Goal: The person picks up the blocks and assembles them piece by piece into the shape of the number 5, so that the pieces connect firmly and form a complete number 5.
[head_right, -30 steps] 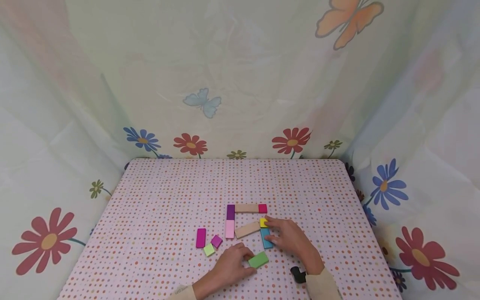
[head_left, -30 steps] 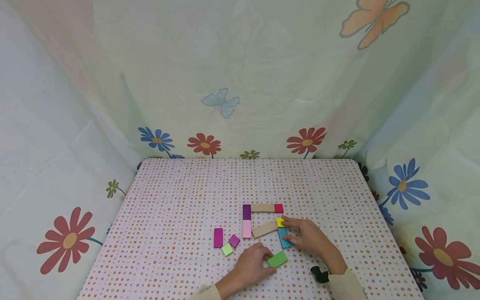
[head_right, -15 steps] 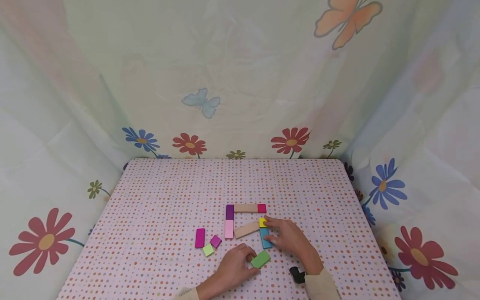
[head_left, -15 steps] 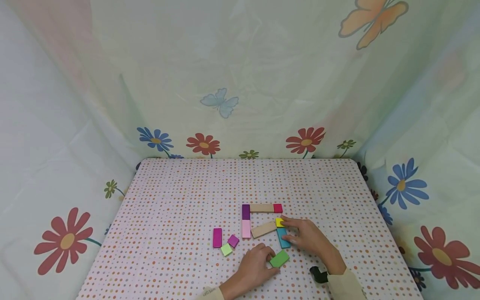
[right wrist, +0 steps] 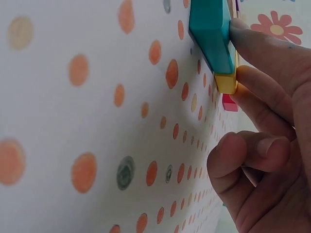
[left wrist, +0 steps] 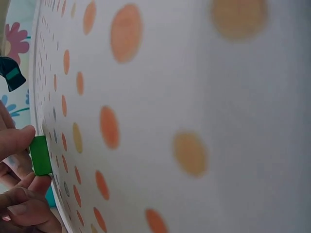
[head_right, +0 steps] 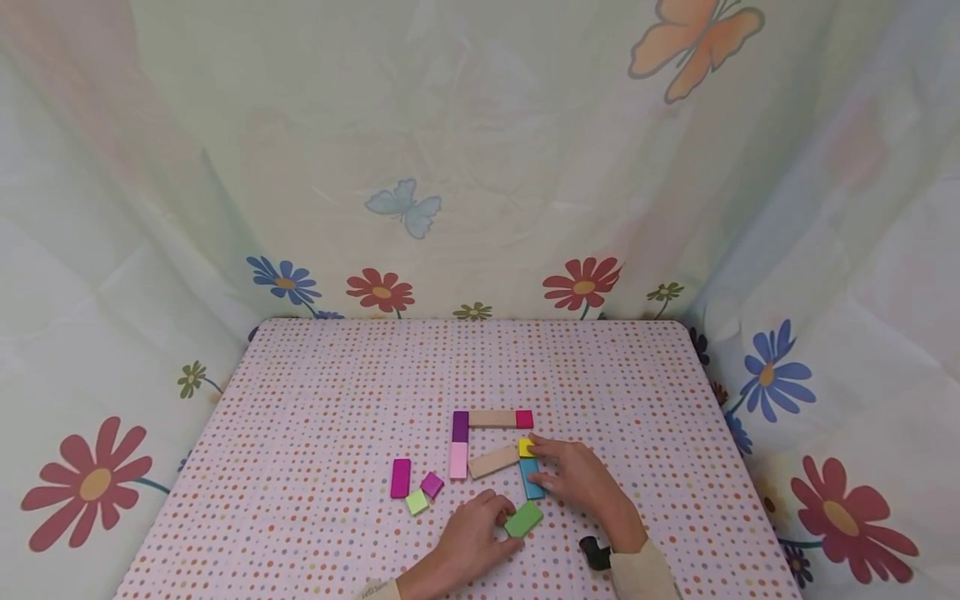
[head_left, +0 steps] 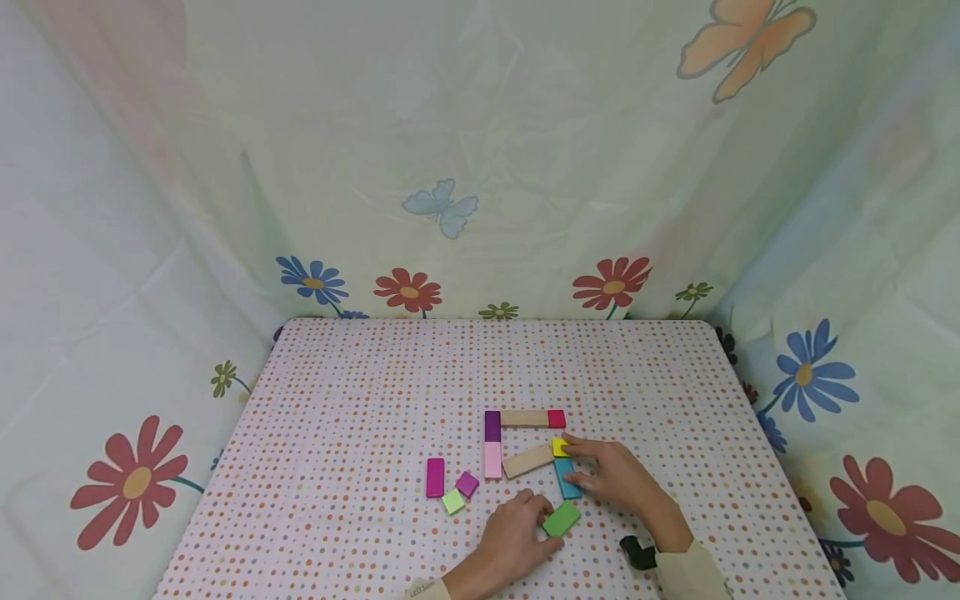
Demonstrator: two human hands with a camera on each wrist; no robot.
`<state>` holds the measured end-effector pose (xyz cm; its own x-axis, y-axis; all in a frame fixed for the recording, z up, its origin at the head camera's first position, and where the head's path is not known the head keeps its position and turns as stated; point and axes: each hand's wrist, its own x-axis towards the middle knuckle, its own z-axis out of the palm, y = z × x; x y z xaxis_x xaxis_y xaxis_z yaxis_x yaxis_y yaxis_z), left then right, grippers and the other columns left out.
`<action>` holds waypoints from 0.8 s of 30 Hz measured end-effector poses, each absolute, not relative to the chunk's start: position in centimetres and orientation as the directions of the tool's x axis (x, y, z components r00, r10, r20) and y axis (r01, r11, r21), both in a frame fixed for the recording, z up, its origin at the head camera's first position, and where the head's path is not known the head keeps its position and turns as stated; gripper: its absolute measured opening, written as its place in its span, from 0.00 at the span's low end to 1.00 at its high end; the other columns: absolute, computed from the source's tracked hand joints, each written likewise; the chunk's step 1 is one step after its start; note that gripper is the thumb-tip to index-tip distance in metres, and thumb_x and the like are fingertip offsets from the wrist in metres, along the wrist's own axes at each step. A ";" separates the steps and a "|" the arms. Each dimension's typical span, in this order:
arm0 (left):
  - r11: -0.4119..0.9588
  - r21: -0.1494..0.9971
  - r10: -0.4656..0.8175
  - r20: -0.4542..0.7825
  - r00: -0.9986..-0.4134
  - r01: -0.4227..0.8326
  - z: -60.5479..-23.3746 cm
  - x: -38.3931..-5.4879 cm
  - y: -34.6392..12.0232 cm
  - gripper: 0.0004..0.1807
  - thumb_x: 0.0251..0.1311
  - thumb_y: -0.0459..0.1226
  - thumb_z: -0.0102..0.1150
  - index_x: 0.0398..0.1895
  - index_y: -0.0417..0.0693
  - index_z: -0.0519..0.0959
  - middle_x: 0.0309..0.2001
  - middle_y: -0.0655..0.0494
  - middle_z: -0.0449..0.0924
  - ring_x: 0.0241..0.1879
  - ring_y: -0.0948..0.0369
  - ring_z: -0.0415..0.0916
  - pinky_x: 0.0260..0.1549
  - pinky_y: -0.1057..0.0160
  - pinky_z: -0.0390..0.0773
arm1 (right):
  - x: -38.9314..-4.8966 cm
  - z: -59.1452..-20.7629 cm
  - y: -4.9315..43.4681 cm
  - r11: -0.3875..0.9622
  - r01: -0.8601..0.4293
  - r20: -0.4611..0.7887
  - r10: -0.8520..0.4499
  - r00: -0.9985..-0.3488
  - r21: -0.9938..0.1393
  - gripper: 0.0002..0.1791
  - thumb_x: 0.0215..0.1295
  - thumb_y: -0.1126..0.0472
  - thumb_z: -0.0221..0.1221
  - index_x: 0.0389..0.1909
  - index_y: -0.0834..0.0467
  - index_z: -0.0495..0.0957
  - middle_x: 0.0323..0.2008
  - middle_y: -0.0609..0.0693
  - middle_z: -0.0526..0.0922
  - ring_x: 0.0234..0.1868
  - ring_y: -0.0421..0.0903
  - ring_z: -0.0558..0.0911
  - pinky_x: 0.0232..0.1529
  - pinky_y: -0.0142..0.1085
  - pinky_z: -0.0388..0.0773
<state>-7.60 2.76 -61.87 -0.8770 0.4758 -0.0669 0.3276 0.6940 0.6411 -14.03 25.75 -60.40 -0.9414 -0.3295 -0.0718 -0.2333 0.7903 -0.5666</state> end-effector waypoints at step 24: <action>0.733 0.565 0.489 -0.052 -0.871 0.379 -61.6 -7.3 3.1 0.19 0.60 0.52 0.77 0.49 0.54 0.85 0.33 0.67 0.74 0.26 0.76 0.63 0.23 0.75 0.66 | -14.0 -60.6 25.8 0.796 -0.257 -0.056 -0.342 -0.938 -0.547 0.29 0.62 0.47 0.74 0.63 0.53 0.85 0.72 0.51 0.80 0.70 0.60 0.80 0.70 0.62 0.75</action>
<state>-7.33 3.08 -61.64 -0.8705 0.4894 -0.0516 0.3788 0.7332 0.5647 -14.03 25.81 -60.61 -0.9381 -0.3417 -0.0563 -0.2573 0.7964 -0.5473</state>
